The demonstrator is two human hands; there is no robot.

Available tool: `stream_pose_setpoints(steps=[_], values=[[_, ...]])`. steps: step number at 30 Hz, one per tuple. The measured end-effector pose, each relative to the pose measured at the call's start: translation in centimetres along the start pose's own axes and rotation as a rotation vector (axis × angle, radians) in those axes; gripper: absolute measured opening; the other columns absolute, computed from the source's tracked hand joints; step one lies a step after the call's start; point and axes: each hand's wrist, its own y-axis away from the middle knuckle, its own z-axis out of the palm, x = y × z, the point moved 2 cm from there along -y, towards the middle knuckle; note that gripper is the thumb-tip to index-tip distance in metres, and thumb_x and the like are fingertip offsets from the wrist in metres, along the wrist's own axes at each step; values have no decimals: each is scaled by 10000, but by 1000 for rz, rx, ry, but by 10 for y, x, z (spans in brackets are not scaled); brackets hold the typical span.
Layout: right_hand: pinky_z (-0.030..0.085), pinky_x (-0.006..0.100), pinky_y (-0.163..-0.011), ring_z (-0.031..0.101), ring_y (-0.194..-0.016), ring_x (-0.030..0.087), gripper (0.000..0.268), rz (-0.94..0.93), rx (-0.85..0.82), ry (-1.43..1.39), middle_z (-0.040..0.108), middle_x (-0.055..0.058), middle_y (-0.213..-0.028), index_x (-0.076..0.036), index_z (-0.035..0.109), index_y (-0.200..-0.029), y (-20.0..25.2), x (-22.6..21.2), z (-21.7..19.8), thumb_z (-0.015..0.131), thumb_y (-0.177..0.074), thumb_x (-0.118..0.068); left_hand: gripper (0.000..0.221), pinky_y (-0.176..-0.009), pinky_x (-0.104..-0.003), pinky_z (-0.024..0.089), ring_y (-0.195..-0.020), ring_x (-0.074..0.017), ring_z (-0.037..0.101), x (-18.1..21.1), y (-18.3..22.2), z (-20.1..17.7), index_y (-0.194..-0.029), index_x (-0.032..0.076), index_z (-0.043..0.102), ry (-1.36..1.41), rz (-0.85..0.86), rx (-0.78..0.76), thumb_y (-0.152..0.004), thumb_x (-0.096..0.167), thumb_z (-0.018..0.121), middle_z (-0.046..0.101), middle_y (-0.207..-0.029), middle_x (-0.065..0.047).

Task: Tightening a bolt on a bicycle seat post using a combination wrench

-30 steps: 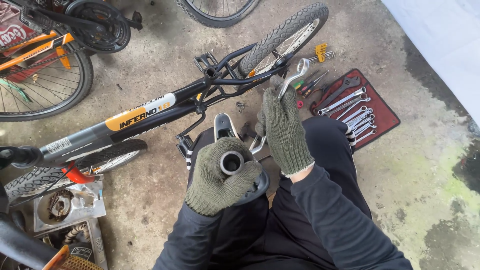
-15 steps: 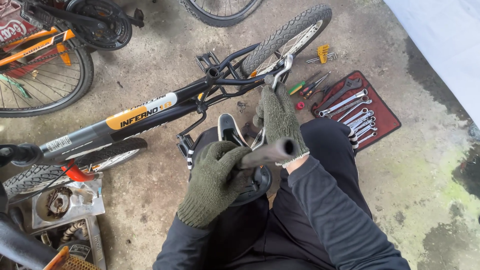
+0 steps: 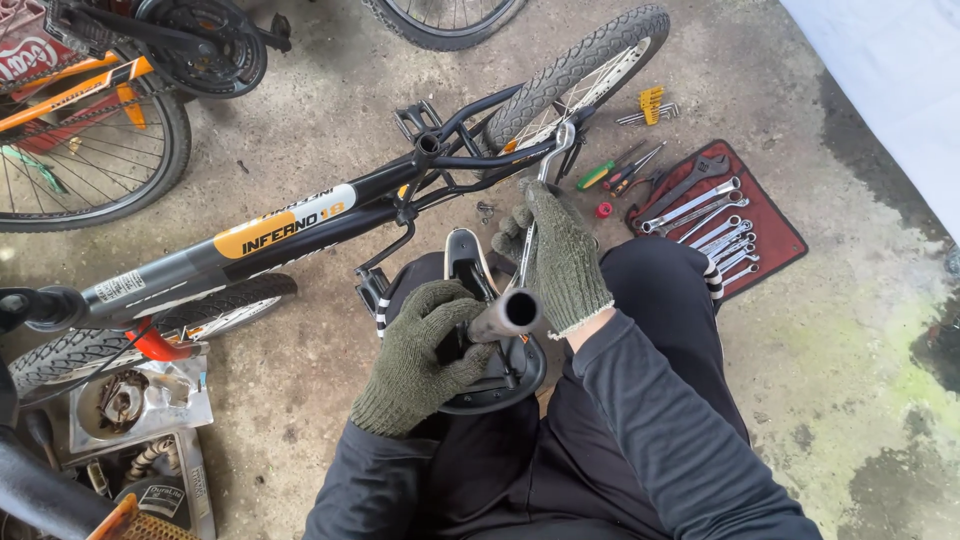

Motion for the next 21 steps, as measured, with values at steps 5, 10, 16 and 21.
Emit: stream_pose_setpoints(steps=[5, 10, 16, 21], values=[[569, 443, -587, 615, -672, 319, 233, 221, -225, -55, 575, 140, -754, -109, 635, -969, -14, 2, 13, 583, -1017, -330, 388, -926, -458, 566, -1109, -369, 664, -3, -2, 1, -1115, 69, 716, 45, -6, -3, -764, 169, 849, 664, -1166, -176], [244, 236, -415, 337, -503, 64, 82, -66, -3, 156, 437, -35, -649, -133, 597, -1052, 35, 5, 64, 584, -1026, -210, 415, -941, -402, 581, -1089, -297, 679, 7, -5, -4, -1104, 41, 652, 89, -18, -24, -764, 165, 856, 648, -1184, -139], [181, 246, -329, 281, -397, 50, 91, 34, -309, -126, 469, -54, -583, -151, 585, -952, -2, 28, 29, 538, -1026, -175, 515, -1023, -457, 507, -1264, -347, 612, -12, 4, 14, -1203, 90, 678, -50, -112, -145, -773, 332, 824, 676, -1249, -147], [148, 286, -331, 202, -361, 93, 377, 329, -786, -469, 418, -45, -509, -203, 524, -754, -15, 34, 25, 381, -1077, -338, 1037, -1252, -272, 129, -1433, -190, 418, -29, 18, 47, -1498, 134, 540, -362, -179, -97, -745, 847, 556, 592, -1320, 4]])
